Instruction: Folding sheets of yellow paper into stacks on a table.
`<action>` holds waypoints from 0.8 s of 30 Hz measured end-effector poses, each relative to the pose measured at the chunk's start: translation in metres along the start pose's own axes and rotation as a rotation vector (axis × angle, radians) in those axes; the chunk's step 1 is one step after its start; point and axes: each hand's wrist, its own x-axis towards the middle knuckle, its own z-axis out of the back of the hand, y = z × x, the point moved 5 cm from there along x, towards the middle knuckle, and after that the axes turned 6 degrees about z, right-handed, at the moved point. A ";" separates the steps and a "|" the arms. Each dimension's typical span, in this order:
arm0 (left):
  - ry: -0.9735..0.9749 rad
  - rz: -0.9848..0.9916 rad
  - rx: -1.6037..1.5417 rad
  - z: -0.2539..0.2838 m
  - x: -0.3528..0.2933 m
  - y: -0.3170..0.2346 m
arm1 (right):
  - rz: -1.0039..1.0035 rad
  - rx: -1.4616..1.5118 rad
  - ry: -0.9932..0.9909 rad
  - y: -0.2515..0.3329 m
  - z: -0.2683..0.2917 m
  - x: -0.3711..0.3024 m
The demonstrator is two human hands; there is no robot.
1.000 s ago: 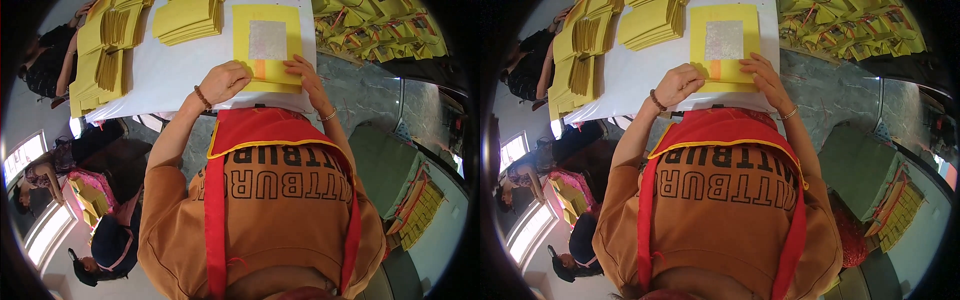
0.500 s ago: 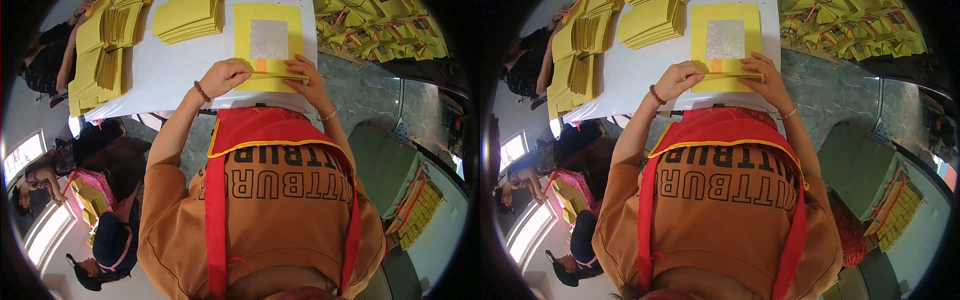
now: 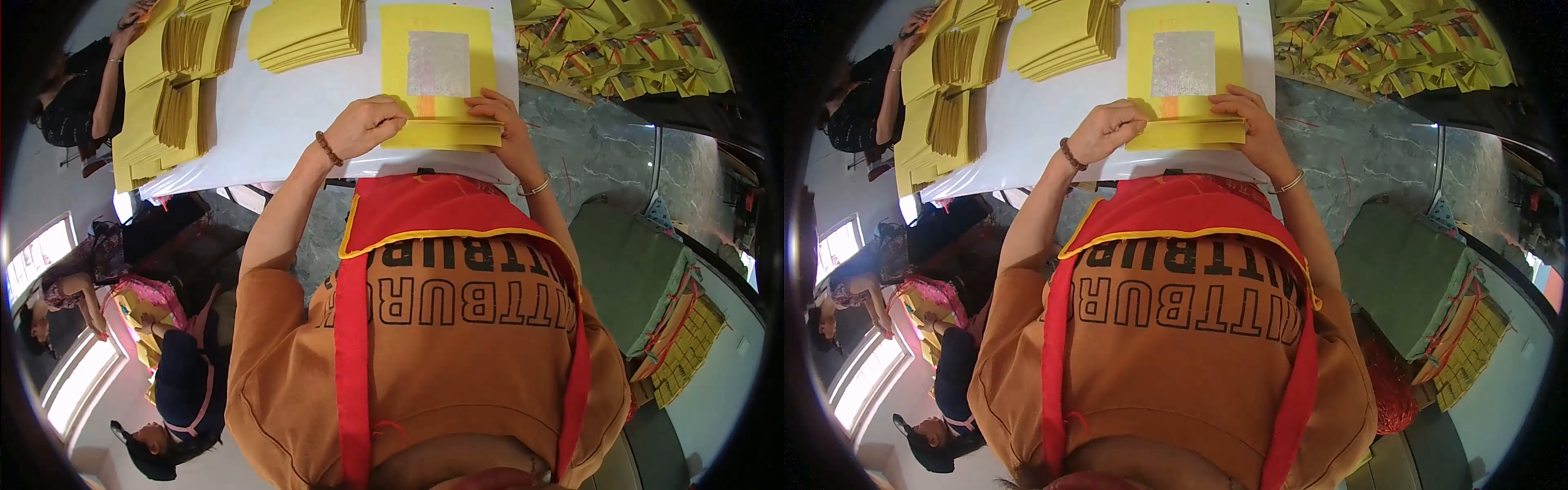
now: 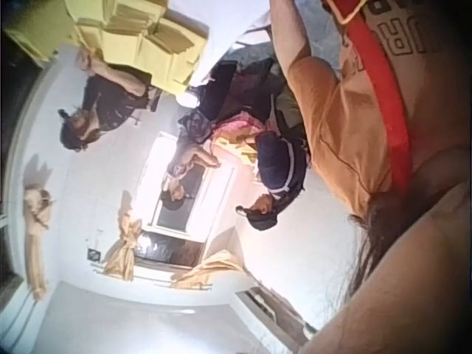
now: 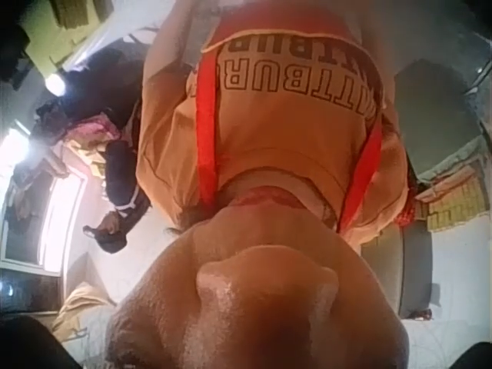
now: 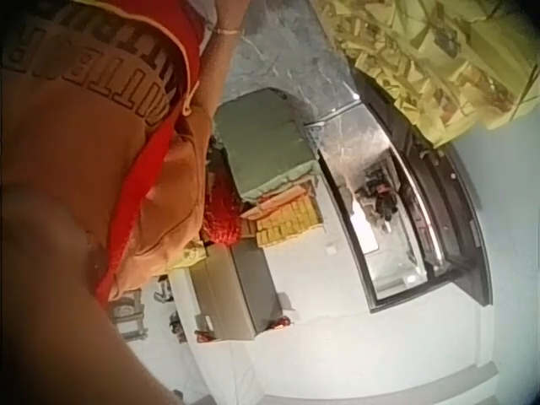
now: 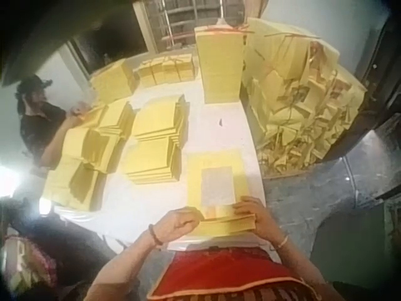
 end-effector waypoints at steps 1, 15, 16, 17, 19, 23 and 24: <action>0.005 -0.001 -0.002 0.000 0.000 -0.001 | -0.003 0.004 -0.002 0.000 0.000 0.000; 0.004 -0.020 0.074 0.000 -0.003 -0.014 | -0.011 0.075 -0.002 0.001 0.001 -0.001; -0.004 -0.063 0.189 0.001 -0.004 -0.025 | -0.003 0.047 -0.002 0.001 0.001 0.000; -0.012 -0.106 0.303 0.000 -0.005 -0.031 | 0.005 0.020 -0.001 0.001 0.001 0.000; -0.078 -0.121 0.345 -0.007 -0.002 -0.028 | -0.014 0.023 -0.013 0.000 0.001 0.001; -0.155 -0.277 0.603 -0.013 -0.004 -0.034 | -0.041 0.026 -0.024 0.002 0.003 0.004; -0.155 -0.277 0.603 -0.014 -0.004 -0.034 | -0.042 0.026 -0.024 0.001 0.003 0.004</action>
